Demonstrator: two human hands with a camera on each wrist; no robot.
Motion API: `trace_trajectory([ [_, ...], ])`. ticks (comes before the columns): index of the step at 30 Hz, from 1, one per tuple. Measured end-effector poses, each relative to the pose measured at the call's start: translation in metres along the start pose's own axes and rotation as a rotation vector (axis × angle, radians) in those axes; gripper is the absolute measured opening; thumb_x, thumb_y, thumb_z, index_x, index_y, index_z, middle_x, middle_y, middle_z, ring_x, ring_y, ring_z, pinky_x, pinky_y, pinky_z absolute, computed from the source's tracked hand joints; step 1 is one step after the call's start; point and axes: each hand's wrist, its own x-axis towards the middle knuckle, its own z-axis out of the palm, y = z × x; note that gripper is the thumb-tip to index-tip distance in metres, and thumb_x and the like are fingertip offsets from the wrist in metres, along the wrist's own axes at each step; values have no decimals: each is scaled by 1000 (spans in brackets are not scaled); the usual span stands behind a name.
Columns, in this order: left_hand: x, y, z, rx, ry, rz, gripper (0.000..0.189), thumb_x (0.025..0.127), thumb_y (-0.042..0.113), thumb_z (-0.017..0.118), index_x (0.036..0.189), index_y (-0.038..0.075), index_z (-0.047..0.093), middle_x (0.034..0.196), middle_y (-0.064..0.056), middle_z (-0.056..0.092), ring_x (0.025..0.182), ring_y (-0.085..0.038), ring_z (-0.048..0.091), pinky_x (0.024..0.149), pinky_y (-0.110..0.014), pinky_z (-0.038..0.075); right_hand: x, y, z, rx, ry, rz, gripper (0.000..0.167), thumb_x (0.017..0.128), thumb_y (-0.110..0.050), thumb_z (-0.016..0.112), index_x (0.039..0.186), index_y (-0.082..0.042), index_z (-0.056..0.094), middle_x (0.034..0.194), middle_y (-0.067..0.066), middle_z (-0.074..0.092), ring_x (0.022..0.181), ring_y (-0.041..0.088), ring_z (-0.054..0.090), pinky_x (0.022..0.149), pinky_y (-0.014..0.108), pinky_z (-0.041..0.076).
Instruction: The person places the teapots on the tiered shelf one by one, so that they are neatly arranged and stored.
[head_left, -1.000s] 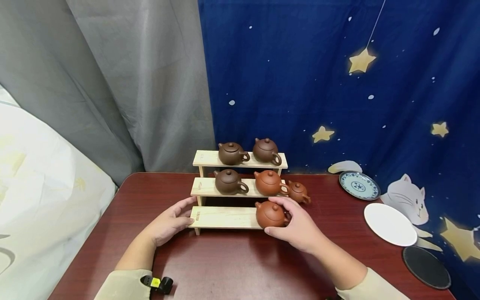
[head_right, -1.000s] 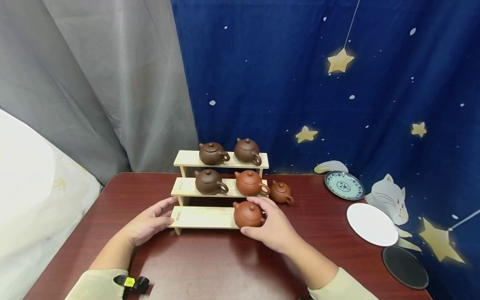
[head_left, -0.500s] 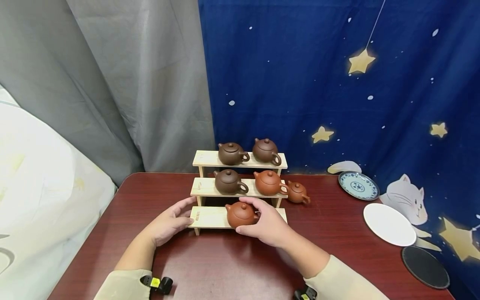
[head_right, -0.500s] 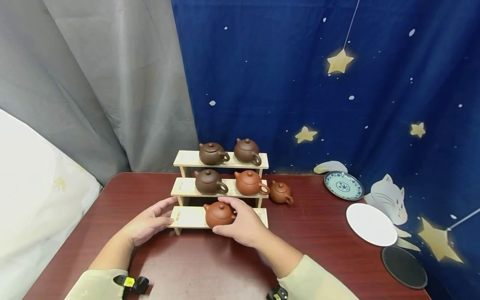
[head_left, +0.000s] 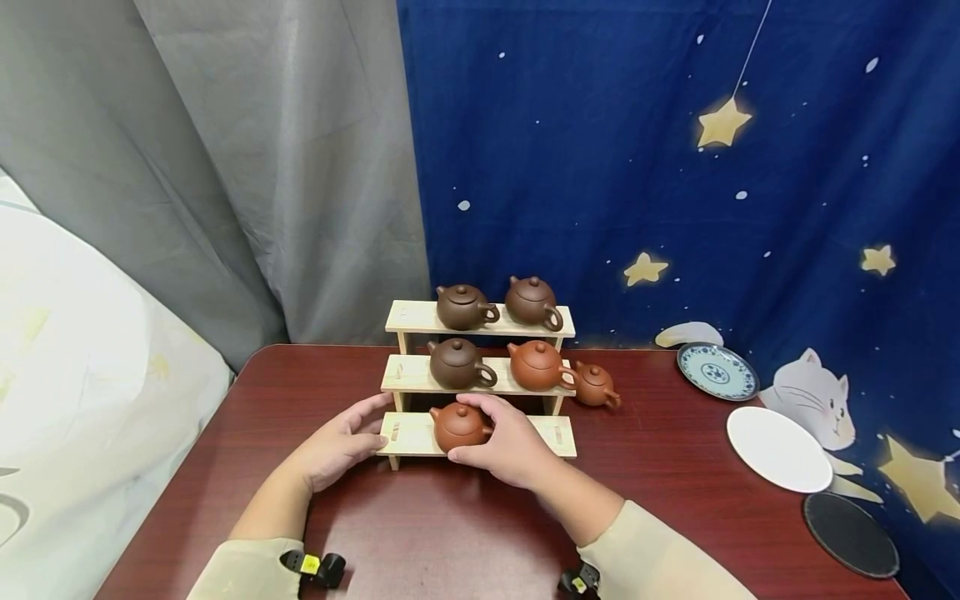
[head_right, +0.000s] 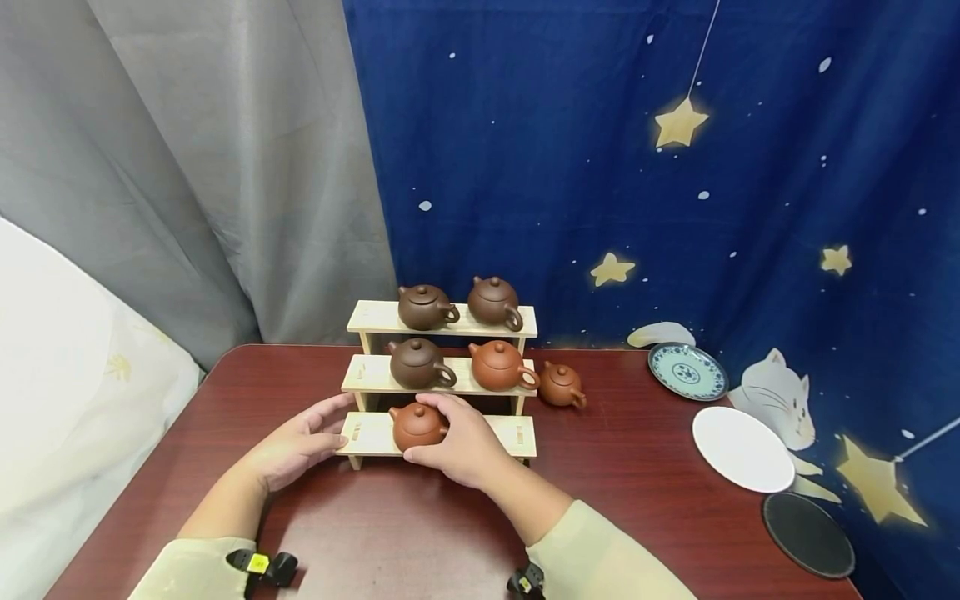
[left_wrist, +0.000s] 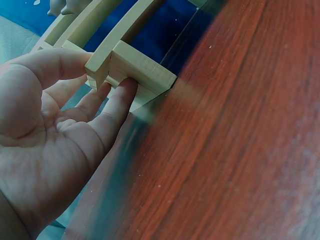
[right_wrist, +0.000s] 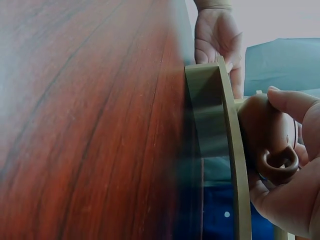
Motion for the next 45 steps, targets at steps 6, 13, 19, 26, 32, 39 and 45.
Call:
trace_trajectory([
  [6, 0, 2, -1, 8, 2, -5, 84, 100, 0, 63, 171, 8, 19, 169, -33, 33, 136, -21, 60, 100, -26, 57, 2, -2, 4, 3, 22, -2, 80, 79, -34, 95, 150, -21, 61, 146, -5, 64, 124, 14, 68, 106, 37, 56],
  [13, -1, 2, -1, 9, 4, -10, 84, 100, 0, 63, 171, 8, 19, 169, -33, 33, 135, -20, 61, 100, -26, 57, -1, 3, 2, 19, 22, -17, 78, 81, -36, 94, 151, -24, 60, 147, -4, 62, 126, 14, 67, 106, 34, 55],
  [19, 0, 0, -1, -1, 3, -7, 83, 99, -1, 63, 170, 8, 20, 170, -32, 32, 134, -20, 61, 99, -26, 57, -11, 7, -17, 132, 12, -7, 66, 91, -29, 87, 150, -16, 60, 144, 2, 66, 123, 24, 69, 105, 36, 57],
  [26, 1, -1, -1, 0, 2, -2, 83, 99, -1, 62, 170, 8, 20, 170, -32, 31, 133, -20, 61, 99, -27, 57, -32, 10, -53, 191, 69, -47, 50, 94, -20, 83, 141, -16, 65, 135, 7, 72, 125, 36, 69, 103, 40, 59],
  [32, 0, -1, -1, -3, -11, 3, 84, 100, 0, 63, 171, 7, 18, 168, -34, 32, 132, -19, 63, 100, -26, 57, -54, 21, -82, 184, 146, -102, 44, 95, -13, 81, 137, -13, 66, 125, 10, 75, 112, 17, 73, 94, 29, 61],
  [39, 0, -2, -1, 1, -10, 3, 84, 100, 1, 63, 171, 7, 18, 169, -34, 32, 134, -21, 62, 101, -26, 57, -67, 48, -119, 187, 253, -108, 44, 96, -3, 77, 138, 2, 63, 119, 17, 76, 107, 22, 76, 93, 22, 60],
  [45, 0, -1, -1, -2, 1, -4, 84, 100, 0, 64, 171, 8, 20, 169, -33, 32, 136, -22, 61, 101, -26, 57, -75, 67, -140, 155, 321, -59, 42, 97, -4, 76, 136, 2, 63, 112, -11, 75, 104, 3, 74, 93, 17, 58],
])
